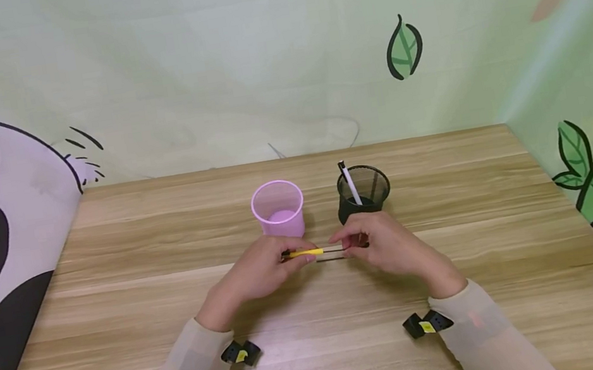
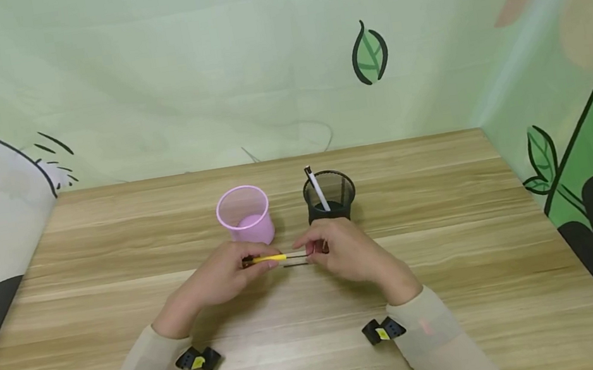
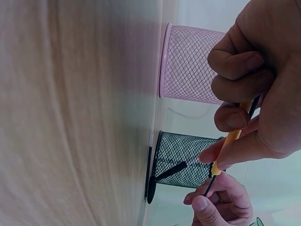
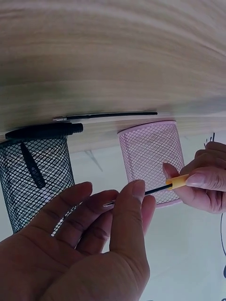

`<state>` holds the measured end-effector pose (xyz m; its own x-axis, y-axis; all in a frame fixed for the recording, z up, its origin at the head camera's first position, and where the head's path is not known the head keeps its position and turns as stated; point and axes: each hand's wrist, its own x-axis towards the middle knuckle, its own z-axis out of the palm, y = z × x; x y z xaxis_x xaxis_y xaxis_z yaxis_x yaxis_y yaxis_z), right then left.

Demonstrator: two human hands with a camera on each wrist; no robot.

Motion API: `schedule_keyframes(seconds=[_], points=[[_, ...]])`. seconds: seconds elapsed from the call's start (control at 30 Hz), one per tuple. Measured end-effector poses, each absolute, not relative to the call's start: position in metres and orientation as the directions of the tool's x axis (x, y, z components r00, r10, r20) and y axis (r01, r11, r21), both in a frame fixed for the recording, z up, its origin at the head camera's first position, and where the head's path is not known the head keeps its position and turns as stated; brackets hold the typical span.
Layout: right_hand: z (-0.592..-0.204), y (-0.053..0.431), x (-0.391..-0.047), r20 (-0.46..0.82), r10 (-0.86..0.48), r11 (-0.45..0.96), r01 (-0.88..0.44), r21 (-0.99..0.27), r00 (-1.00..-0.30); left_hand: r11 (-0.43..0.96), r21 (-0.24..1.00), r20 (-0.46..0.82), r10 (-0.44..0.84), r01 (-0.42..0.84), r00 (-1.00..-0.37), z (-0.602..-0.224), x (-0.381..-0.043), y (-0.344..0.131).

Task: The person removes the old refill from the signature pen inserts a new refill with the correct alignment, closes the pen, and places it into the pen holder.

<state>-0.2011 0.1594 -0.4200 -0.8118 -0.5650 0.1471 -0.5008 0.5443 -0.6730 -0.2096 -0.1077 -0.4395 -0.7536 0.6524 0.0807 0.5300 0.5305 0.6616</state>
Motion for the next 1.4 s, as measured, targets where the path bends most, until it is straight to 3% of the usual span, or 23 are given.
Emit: schedule_keyframes(seconds=[1.4], points=[[-0.4216,0.1508,-0.1966,0.191,-0.544,0.52,-0.507,-0.687,-0.817,0.561,0.594,0.121,0.647,0.577,-0.753,-0.4377,-0.2073,-0.104]])
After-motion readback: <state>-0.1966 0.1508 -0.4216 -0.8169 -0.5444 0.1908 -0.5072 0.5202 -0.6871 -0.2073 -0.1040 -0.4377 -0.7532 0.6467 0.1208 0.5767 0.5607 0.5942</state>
